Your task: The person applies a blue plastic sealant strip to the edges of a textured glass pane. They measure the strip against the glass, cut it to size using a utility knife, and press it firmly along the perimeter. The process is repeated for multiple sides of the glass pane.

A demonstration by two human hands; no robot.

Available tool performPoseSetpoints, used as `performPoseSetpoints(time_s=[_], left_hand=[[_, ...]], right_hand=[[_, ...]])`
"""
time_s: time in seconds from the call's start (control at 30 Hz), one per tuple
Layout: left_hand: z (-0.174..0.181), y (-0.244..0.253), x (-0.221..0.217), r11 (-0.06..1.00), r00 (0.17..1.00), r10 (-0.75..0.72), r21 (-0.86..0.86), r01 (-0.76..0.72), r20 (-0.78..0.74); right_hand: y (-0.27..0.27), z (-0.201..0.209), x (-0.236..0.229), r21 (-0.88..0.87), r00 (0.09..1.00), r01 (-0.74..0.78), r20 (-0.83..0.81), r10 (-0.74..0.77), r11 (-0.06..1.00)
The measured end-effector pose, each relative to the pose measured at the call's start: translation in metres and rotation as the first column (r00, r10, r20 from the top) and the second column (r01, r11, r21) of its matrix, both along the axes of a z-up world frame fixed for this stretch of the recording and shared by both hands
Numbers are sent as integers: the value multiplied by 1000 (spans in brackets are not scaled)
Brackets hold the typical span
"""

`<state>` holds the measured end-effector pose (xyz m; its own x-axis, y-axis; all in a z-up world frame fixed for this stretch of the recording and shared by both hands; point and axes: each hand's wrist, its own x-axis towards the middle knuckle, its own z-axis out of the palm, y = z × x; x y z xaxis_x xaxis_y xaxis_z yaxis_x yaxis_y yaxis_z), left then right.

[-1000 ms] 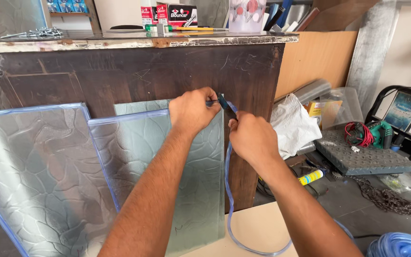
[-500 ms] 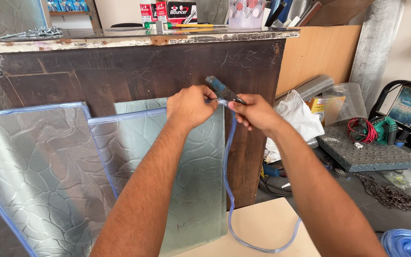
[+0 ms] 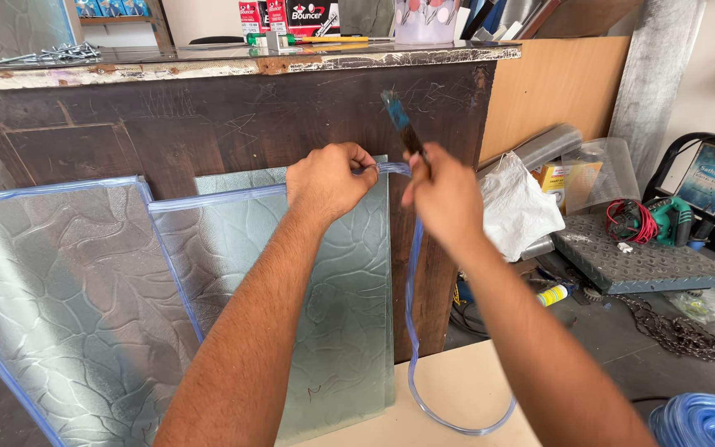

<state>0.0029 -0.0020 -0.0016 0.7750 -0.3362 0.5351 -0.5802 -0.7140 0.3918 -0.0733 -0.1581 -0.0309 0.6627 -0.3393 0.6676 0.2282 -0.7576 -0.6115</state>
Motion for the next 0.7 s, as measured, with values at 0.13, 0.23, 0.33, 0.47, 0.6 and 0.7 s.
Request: performPoseSetpoints(time_s=[0.13,0.23,0.33,0.47,0.6,0.7], left_hand=[[-4,0,2,1000,999,-1,-23,2,37],[-6,-2,2,1000,997,0,-31,2,73],[-8,-2,3,999,996,7,-39,-4,90],[-11,-2,3,999,993,-11,-50,17,118],[-13,-4,4,999,993,1,-33,3,122],[-16,-4,4,998,986,-14,-52,23,168]], right_hand=[[32,-17,-21,-165,980,194,-20,-200,967],[41,-23,-23,-263,955,286,-3,-298,921],[46,-31,-27,-285,951,288,-25,-307,914],[50,-32,-23,-300,934,316,-66,-350,900],[51,-20,-15,-299,949,266,-88,-303,917],[48,-23,-27,-276,951,243,-120,-284,930]])
